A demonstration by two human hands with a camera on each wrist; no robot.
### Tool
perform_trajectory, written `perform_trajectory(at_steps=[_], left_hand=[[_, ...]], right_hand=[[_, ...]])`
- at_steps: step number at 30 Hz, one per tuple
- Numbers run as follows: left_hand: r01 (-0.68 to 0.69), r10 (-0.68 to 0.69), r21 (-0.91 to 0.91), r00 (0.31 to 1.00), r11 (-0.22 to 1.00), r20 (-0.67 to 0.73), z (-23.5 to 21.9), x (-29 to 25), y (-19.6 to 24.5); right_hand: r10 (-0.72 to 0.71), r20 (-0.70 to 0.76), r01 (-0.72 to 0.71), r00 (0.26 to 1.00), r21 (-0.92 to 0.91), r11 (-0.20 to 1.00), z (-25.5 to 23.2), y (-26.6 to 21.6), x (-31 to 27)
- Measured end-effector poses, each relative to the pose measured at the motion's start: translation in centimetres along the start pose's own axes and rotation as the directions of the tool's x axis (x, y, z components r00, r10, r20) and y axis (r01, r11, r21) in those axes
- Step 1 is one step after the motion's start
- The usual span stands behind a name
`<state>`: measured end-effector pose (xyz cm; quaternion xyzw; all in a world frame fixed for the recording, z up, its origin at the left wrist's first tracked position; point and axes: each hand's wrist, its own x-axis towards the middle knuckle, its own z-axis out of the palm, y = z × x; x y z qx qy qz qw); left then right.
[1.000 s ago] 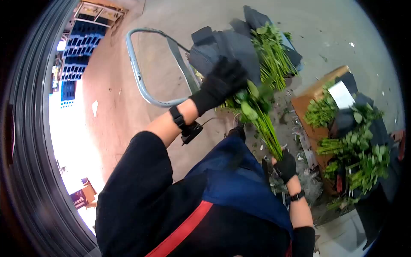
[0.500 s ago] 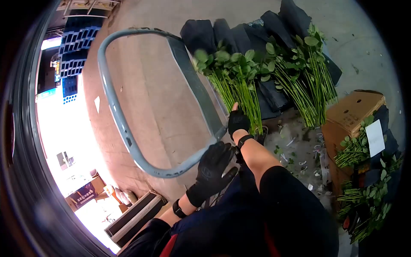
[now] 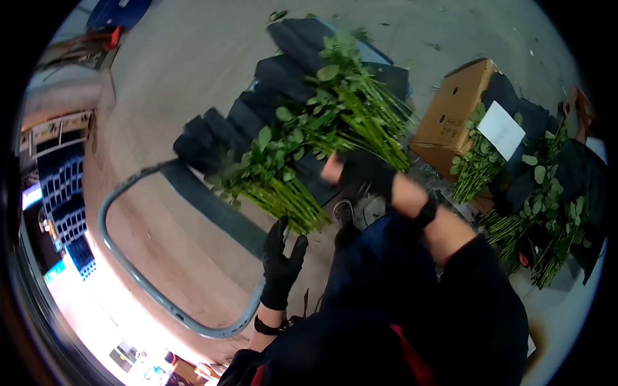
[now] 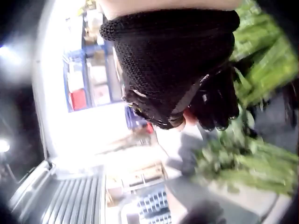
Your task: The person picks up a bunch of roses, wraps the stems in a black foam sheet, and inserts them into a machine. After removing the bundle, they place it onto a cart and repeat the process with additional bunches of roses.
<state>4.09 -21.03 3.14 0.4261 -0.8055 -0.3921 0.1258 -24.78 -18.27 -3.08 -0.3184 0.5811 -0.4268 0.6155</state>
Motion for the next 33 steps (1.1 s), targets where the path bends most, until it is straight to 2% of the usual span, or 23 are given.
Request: perform_trajectory(at_steps=[1,2,3,5,6,7,8,9,10,11,13,14,15,17,18,19,21,24,27,29,30,31,33], left_hand=[[-0.05,0.049,0.048,0.998,0.998,0.025,0.9,2.2,0.9],[-0.099,0.094,0.095,0.994,0.991,0.053,2.0,4.7,2.1],[-0.147,0.137,0.141,0.987,0.979,0.079,3.2,7.3,3.1],[-0.185,0.155,0.208,0.976,0.961,0.155,6.4,12.8,4.6],[-0.206,0.164,0.268,0.972,0.941,0.17,8.3,15.7,5.2],[-0.223,0.171,0.329,0.968,0.918,0.182,10.5,18.7,5.8],[-0.285,0.214,0.401,0.954,0.871,0.212,12.6,21.9,6.8],[-0.35,0.252,0.467,0.932,0.812,0.26,14.5,24.9,7.8],[-0.415,0.286,0.523,0.906,0.745,0.311,16.7,27.8,7.8],[-0.414,0.263,0.565,0.906,0.714,0.332,19.0,29.9,6.9],[-0.401,0.195,0.639,0.908,0.656,0.37,23.7,32.7,4.8],[-0.368,0.119,0.67,0.914,0.645,0.388,25.6,33.5,3.0],[-0.364,0.102,0.658,0.91,0.659,0.402,27.0,34.1,1.9],[-0.351,0.069,0.636,0.903,0.687,0.425,28.8,34.6,-0.3],[-0.384,0.128,0.647,0.904,0.659,0.407,29.0,34.5,-1.1],[-0.376,0.108,0.645,0.904,0.665,0.414,29.2,34.5,-1.7],[-0.361,0.087,0.64,0.904,0.678,0.418,29.4,34.5,-2.9],[-0.325,0.024,0.647,0.903,0.689,0.429,29.9,34.2,-4.6],[-0.275,-0.015,0.621,0.907,0.734,0.42,30.7,33.4,-5.8],[-0.239,-0.036,0.59,0.909,0.771,0.415,30.5,33.1,-6.1],[-0.2,-0.088,0.592,0.903,0.78,0.421,30.3,33.1,-6.1],[-0.206,-0.074,0.6,0.91,0.773,0.407,30.3,33.2,-5.9],[-0.227,-0.037,0.602,0.919,0.766,0.394,30.4,33.4,-5.5]], right_hand=[[0.014,-0.117,0.021,0.993,0.296,0.955,-5.4,1.2,1.0],[0.009,-0.298,0.08,0.955,0.286,0.955,-10.7,-0.5,1.2],[-0.057,-0.369,0.087,0.928,0.067,0.994,-15.9,-1.4,1.8],[-0.186,-0.499,-0.014,0.847,-0.37,0.929,-26.3,-3.3,2.8],[-0.158,-0.5,0.163,0.851,-0.035,0.986,-33.3,1.7,5.4],[-0.232,-0.611,0.14,0.757,-0.196,0.971,-36.3,3.1,6.9],[0.013,-0.664,0.071,0.748,0.1,0.992,-40.8,6.0,9.4],[0.207,-0.611,-0.058,0.764,0.256,0.965,-44.8,9.4,11.5],[0.28,-0.609,-0.199,0.742,0.199,0.96,-48.0,13.1,13.5],[0.347,-0.607,-0.338,0.715,0.133,0.931,-50.1,16.3,15.4],[0.288,-0.644,-0.536,0.708,-0.225,0.814,-52.8,21.1,19.6],[0.291,-0.638,-0.499,0.713,-0.171,0.85,-53.3,23.6,21.0],[0.294,-0.631,-0.46,0.718,-0.114,0.88,-53.5,25.7,22.4],[0.189,-0.6,-0.442,0.777,-0.307,0.843,-54.9,29.5,25.8],[0.085,-0.602,-0.42,0.794,-0.442,0.793,-55.9,32.3,27.4],[0.15,-0.506,-0.442,0.85,-0.528,0.725,-56.6,32.5,28.6],[0.073,-0.588,-0.469,0.806,-0.559,0.684,-56.6,35.5,31.3],[0.094,-0.632,-0.514,0.769,-0.524,0.679,-55.8,38.2,34.1],[0.193,-0.543,-0.519,0.818,-0.55,0.654,-55.4,39.2,36.1],[0.158,-0.532,-0.512,0.832,-0.625,0.589,-55.4,39.9,36.4],[0.113,-0.432,-0.413,0.895,-0.704,0.577,-55.5,39.8,36.6],[0.249,-0.327,-0.411,0.912,-0.743,0.528,-56.2,39.2,37.3],[0.032,-0.403,-0.347,0.914,-0.739,0.577,-55.4,38.8,36.2]])
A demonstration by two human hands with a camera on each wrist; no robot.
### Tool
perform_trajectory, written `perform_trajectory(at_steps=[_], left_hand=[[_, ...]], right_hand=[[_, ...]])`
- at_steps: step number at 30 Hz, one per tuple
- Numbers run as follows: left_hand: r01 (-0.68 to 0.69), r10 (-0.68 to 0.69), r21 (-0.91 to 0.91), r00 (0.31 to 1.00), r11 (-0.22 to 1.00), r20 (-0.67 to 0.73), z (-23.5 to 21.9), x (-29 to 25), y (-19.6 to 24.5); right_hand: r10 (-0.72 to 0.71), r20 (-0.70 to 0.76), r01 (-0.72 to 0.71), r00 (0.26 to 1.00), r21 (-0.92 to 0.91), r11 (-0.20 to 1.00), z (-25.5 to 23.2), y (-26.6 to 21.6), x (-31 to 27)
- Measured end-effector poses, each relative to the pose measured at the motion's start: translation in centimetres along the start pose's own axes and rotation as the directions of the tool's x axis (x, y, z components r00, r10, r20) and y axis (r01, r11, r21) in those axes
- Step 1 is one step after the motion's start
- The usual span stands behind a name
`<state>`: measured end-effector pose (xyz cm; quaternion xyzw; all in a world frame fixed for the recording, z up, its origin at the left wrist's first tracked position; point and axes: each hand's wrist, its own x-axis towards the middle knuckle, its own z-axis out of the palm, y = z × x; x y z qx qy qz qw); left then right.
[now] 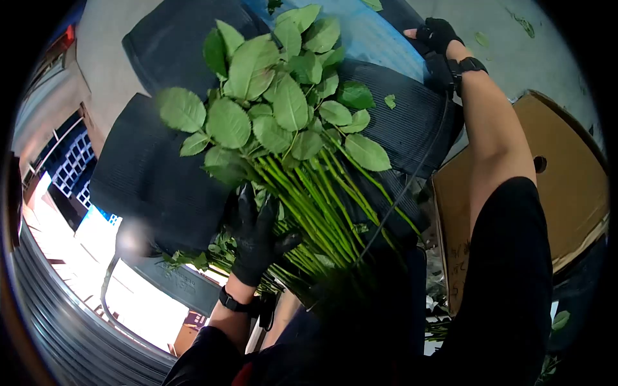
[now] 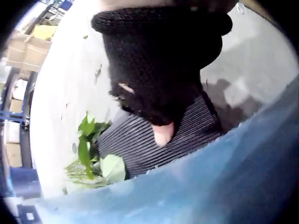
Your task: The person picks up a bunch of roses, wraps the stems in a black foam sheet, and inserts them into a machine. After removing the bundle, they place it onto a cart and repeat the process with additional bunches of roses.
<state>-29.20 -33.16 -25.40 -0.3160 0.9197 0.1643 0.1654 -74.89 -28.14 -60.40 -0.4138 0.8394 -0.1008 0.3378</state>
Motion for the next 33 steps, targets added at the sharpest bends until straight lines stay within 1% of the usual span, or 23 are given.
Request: perform_trajectory(at_steps=[2,3,4,5,6,8,9,10,11,12,13,14,16,18,19,21,23,24,26,27,30,31,33], left_hand=[[-0.001,0.001,-0.013,1.0,1.0,-0.006,-0.4,0.1,0.1],[-0.021,0.021,0.005,1.0,1.0,-0.005,-1.0,0.4,0.3],[-0.042,0.042,0.022,0.999,0.999,-0.007,-1.5,0.6,0.5],[-0.033,0.032,-0.022,0.998,0.999,-0.05,-1.4,0.4,0.4],[-0.041,0.039,-0.038,0.997,0.998,-0.06,-1.9,0.6,0.6],[-0.063,0.058,-0.061,0.995,0.996,-0.084,-3.6,0.7,1.1],[-0.048,0.043,-0.092,0.998,0.995,-0.052,-4.7,0.7,1.4],[-0.06,0.049,-0.132,0.995,0.989,-0.085,-5.6,0.6,1.5],[-0.075,0.055,-0.173,0.992,0.982,-0.117,-6.2,0.5,1.6],[-0.091,0.059,-0.211,0.987,0.973,-0.151,-6.8,0.1,1.7],[-0.111,0.064,-0.284,0.983,0.952,-0.171,-7.1,-0.4,1.7],[-0.097,0.056,-0.238,0.984,0.966,-0.171,-8.4,-0.7,2.1],[-0.062,0.038,-0.14,0.985,0.988,-0.166,-10.9,-1.6,3.6],[-0.061,0.014,-0.159,0.959,0.985,-0.284,-12.2,-2.9,4.7],[-0.062,0.003,-0.159,0.939,0.985,-0.343,-12.6,-3.7,5.1],[-0.045,-0.056,-0.209,0.891,0.977,-0.45,-12.9,-5.2,6.3],[-0.106,0.023,-0.156,0.889,0.982,-0.457,-14.3,-5.4,7.7],[-0.135,0.062,-0.131,0.889,0.982,-0.454,-15.0,-5.5,8.3],[-0.204,0.161,-0.093,0.926,0.975,-0.341,-14.8,-4.9,8.7],[-0.223,0.197,-0.072,0.945,0.972,-0.262,-14.3,-4.4,8.6],[-0.212,0.207,-0.019,0.966,0.977,-0.155,-11.9,-3.6,7.1],[-0.193,0.185,-0.034,0.969,0.981,-0.161,-11.3,-3.5,6.7],[-0.18,0.157,-0.074,0.959,0.981,-0.237,-10.8,-4.1,6.1]], right_hand=[[-0.024,-0.041,0.025,0.999,0.026,0.999,-2.7,0.0,-1.2],[0.059,-0.073,-0.051,0.996,0.11,0.993,-4.5,-0.5,-2.1],[0.06,-0.272,-0.049,0.96,0.046,0.998,-6.0,-0.3,-2.9],[0.079,-0.187,-0.063,0.979,0.089,0.994,-8.9,0.4,-3.5],[-0.127,-0.274,0.064,0.953,-0.23,0.971,-10.3,4.2,-2.8],[0.134,-0.25,-0.13,0.959,0.031,0.991,-18.3,0.8,-7.1],[-0.116,-0.195,0.098,0.974,-0.101,0.99,-21.7,1.4,-9.3],[-0.376,-0.121,0.344,0.919,-0.222,0.912,-25.1,1.9,-11.5],[-0.592,-0.045,0.554,0.804,-0.303,0.775,-28.4,2.5,-13.7],[-0.484,-0.03,0.485,0.874,0.021,0.874,-30.3,-0.2,-16.3],[-0.368,-0.015,0.351,0.93,0.341,0.872,-32.2,-3.1,-19.0],[-0.076,0.17,-0.076,0.982,0.739,0.67,-33.3,-7.0,-21.6],[-0.021,0.278,-0.264,0.96,0.931,0.253,-32.3,-9.4,-26.4],[-0.126,0.463,-0.411,0.877,0.86,0.303,-29.1,-8.3,-28.9],[-0.206,0.471,-0.375,0.858,0.847,0.377,-26.5,-8.4,-30.0],[-0.233,0.553,-0.383,0.8,0.77,0.509,-21.8,-9.8,-31.8],[-0.136,0.618,-0.244,0.774,0.49,0.837,-16.9,-10.8,-31.7],[-0.096,0.607,-0.031,0.789,0.195,0.98,-14.6,-10.7,-31.0],[-0.063,0.384,-0.124,0.921,0.442,0.888,-11.7,-12.4,-31.5],[-0.105,0.31,-0.078,0.945,0.524,0.848,-12.6,-14.8,-31.4],[-0.287,0.276,0.061,0.917,0.615,0.786,-9.9,-14.4,-30.3],[-0.266,0.338,0.044,0.903,0.543,0.839,-12.1,-16.6,-30.8],[-0.152,0.352,-0.144,0.923,0.685,0.714,-13.1,-18.3,-31.0]])
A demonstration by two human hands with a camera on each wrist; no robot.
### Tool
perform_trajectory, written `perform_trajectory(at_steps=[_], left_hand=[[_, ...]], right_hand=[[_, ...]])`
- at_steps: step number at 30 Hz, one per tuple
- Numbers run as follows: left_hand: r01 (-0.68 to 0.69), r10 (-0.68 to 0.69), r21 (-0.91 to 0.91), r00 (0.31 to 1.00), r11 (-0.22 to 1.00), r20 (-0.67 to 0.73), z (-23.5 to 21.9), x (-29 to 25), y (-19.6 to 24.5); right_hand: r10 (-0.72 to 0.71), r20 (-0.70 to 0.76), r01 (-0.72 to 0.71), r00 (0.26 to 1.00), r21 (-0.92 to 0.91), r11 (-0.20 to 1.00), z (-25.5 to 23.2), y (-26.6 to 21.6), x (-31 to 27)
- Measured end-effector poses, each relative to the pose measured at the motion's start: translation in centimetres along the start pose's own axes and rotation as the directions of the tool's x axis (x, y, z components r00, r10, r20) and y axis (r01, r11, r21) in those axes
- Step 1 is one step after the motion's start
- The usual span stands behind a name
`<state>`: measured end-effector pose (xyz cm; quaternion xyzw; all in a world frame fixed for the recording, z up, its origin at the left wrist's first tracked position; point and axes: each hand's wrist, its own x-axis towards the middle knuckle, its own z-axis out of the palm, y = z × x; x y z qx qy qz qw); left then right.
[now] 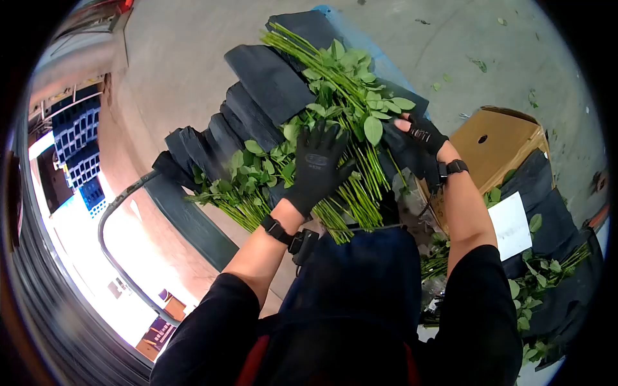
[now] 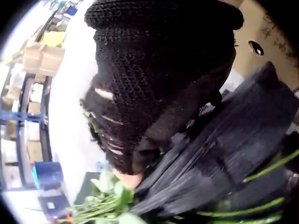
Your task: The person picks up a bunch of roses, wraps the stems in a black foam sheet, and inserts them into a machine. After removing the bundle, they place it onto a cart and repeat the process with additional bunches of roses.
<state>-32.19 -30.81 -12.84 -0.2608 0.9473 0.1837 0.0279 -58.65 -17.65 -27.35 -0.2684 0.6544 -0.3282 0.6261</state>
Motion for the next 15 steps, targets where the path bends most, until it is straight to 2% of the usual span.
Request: perform_trajectory(at_steps=[1,2,3,4,5,6,8,9,10,11,13,15], left_hand=[[0.028,-0.028,-0.023,0.999,0.999,-0.039,-0.3,-0.4,-0.2],[0.058,-0.061,-0.046,0.995,0.997,-0.075,-0.5,-1.0,-0.3],[0.088,-0.095,-0.067,0.989,0.994,-0.111,-0.9,-1.6,-0.4],[0.107,-0.114,-0.052,0.981,0.993,-0.155,-1.4,-2.4,-0.5],[0.175,-0.199,-0.156,0.968,0.972,-0.155,-1.4,-3.2,-0.7],[0.237,-0.281,-0.262,0.948,0.936,-0.149,-0.9,-4.1,-1.1],[0.355,-0.454,-0.506,0.887,0.786,-0.083,0.8,-5.7,-1.9],[0.393,-0.511,-0.549,0.857,0.737,-0.073,1.8,-6.2,-2.1],[0.426,-0.564,-0.592,0.824,0.684,-0.06,2.6,-6.1,-2.1],[0.452,-0.613,-0.633,0.789,0.629,-0.046,3.5,-5.7,-2.2],[0.466,-0.542,-0.547,0.84,0.695,0.026,4.0,-2.7,-1.1],[0.356,-0.406,-0.461,0.914,0.813,-0.011,5.4,0.0,0.4]], right_hand=[[0.053,-0.027,-0.049,0.998,0.127,0.991,0.6,-1.1,-0.1],[-0.116,0.061,0.102,0.991,0.2,0.975,1.6,-4.4,-1.4],[-0.27,0.085,0.28,0.959,-0.148,0.948,2.3,-6.0,-2.4],[-0.146,0.037,0.147,0.989,-0.44,0.886,3.3,-6.3,-2.9],[-0.042,-0.048,-0.002,0.998,-0.685,0.729,4.3,-6.5,-3.3],[-0.047,-0.084,-0.03,0.995,-0.739,0.673,5.3,-6.2,-2.9],[-0.07,-0.148,-0.062,0.986,-0.733,0.677,5.2,-7.1,-3.3],[-0.075,-0.179,-0.081,0.981,-0.729,0.68,5.2,-7.3,-3.9],[-0.213,-0.237,-0.04,0.948,-0.751,0.659,4.4,-7.2,-4.8],[-0.1,-0.259,-0.141,0.961,-0.764,0.629,3.2,-7.5,-4.7],[-0.022,-0.322,-0.156,0.947,-0.515,0.843,2.4,-11.5,-8.0],[-0.39,-0.326,0.019,0.861,-0.746,0.665,2.0,-12.5,-10.8]])
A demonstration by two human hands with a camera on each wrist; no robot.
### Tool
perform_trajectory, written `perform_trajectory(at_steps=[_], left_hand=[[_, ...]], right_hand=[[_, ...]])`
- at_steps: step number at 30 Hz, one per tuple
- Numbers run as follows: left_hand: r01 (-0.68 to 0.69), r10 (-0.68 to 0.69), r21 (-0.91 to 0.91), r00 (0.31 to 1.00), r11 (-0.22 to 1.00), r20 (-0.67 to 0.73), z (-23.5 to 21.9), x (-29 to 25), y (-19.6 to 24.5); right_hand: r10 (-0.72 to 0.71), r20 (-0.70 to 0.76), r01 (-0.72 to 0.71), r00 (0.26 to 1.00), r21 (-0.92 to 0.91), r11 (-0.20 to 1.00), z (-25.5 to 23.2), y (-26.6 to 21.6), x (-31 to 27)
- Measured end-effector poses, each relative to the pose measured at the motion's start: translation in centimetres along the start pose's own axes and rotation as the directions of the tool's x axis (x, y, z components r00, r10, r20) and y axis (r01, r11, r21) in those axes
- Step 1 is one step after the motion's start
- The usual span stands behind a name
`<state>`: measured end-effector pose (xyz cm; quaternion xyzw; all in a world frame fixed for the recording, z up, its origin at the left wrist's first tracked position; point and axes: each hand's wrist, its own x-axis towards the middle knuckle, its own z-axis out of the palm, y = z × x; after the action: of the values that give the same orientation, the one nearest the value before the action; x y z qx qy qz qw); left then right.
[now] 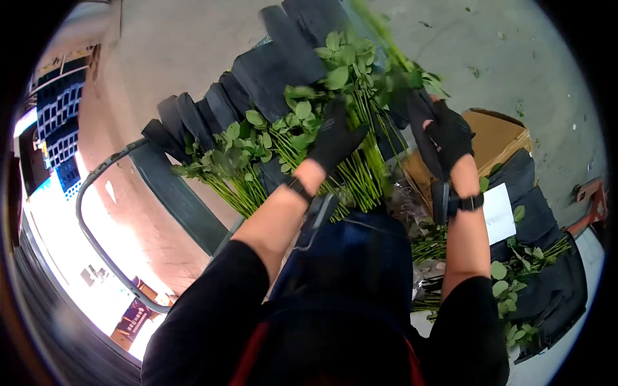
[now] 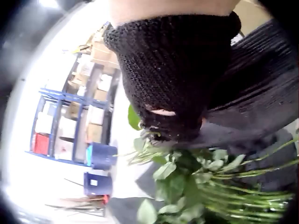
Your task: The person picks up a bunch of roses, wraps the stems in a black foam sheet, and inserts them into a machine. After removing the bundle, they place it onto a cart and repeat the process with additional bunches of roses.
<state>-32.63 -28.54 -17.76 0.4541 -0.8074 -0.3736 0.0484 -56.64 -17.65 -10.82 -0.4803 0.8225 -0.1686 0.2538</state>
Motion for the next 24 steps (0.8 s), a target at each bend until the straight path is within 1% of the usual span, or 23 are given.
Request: perform_trajectory(at_steps=[2,3,4,6,7,8,10,11,12,13,14,16,17,18,19,20,21,22,23,24], left_hand=[[0.043,-0.036,-0.043,0.989,0.998,0.143,1.8,1.8,-0.3],[0.061,-0.046,-0.062,0.976,0.996,0.212,2.6,2.6,-0.8],[0.01,0.01,-0.112,0.984,0.994,0.175,3.6,3.0,-1.7],[-0.102,0.123,-0.198,0.987,0.975,0.099,5.1,3.0,-3.2],[0.079,0.012,-0.284,0.952,0.956,0.305,-0.4,2.3,0.3],[0.138,0.0,-0.475,0.96,0.869,0.278,-0.6,1.4,-0.3],[-0.043,0.136,-0.549,0.982,0.835,0.13,-3.8,-1.8,-0.1],[-0.006,0.099,-0.577,0.987,0.817,0.129,-5.2,-3.4,0.0],[0.033,0.063,-0.605,0.989,0.795,0.137,-6.5,-5.4,0.1],[0.184,-0.036,-0.517,0.958,0.836,0.283,-8.3,-7.3,0.1],[0.312,-0.134,-0.406,0.902,0.859,0.411,-9.9,-9.0,0.0],[0.348,-0.155,-0.586,0.922,0.731,0.354,-11.0,-13.7,-1.3],[0.334,-0.166,-0.576,0.931,0.747,0.324,-10.6,-16.1,-3.6],[0.314,-0.164,-0.569,0.94,0.76,0.301,-10.3,-17.9,-5.2],[0.32,-0.151,-0.578,0.935,0.751,0.321,-11.4,-19.0,-5.1],[0.331,-0.139,-0.583,0.927,0.742,0.349,-12.4,-20.2,-4.8],[0.359,-0.156,-0.571,0.914,0.738,0.373,-12.9,-21.6,-4.6],[0.38,-0.181,-0.557,0.908,0.739,0.378,-13.6,-22.8,-4.6],[0.397,-0.214,-0.543,0.904,0.74,0.369,-14.6,-23.7,-4.9],[0.357,-0.174,-0.547,0.918,0.757,0.357,-15.5,-24.3,-5.2]], right_hand=[[-0.049,-0.143,0.036,0.988,-0.09,0.995,-1.9,-3.1,-1.8],[-0.075,-0.188,0.05,0.979,-0.131,0.99,-2.6,-5.5,-2.7],[-0.096,-0.23,0.057,0.969,-0.17,0.984,-2.9,-8.0,-3.7],[-0.199,-0.318,0.11,0.927,-0.275,0.955,-1.6,-10.5,-4.9],[-0.258,-0.315,0.164,0.914,-0.296,0.941,-0.5,-10.9,-5.5],[-0.209,-0.2,0.131,0.957,-0.346,0.929,0.7,-11.4,-6.2],[-0.318,-0.144,0.254,0.937,-0.343,0.904,3.2,-12.6,-5.6],[-0.243,-0.012,0.206,0.97,-0.493,0.845,6.1,-11.6,-5.5],[-0.134,0.106,0.171,0.985,-0.631,0.757,9.8,-10.3,-5.8],[-0.059,0.203,0.174,0.977,-0.616,0.769,12.7,-9.1,-5.9],[0.017,0.289,0.169,0.957,-0.603,0.78,14.9,-8.0,-5.7],[0.103,0.376,0.224,0.921,-0.725,0.651,17.2,-6.9,-4.8],[0.161,0.328,0.081,0.931,-0.614,0.785,13.9,-9.6,-4.7],[0.432,0.247,-0.399,0.867,-0.172,0.9,17.5,-6.9,-3.3],[0.334,0.095,-0.293,0.938,-0.299,0.908,18.2,-6.6,-3.7],[0.454,0.116,-0.44,0.884,-0.122,0.889,14.7,-9.3,-4.5],[0.311,0.278,-0.257,0.909,-0.214,0.942,10.4,-11.6,-6.3],[0.296,0.25,-0.268,0.922,-0.141,0.953,11.3,-10.9,-7.1],[0.26,0.233,-0.202,0.937,-0.246,0.948,11.9,-11.1,-8.2],[0.221,0.225,-0.132,0.949,-0.353,0.926,12.3,-11.4,-9.2]])
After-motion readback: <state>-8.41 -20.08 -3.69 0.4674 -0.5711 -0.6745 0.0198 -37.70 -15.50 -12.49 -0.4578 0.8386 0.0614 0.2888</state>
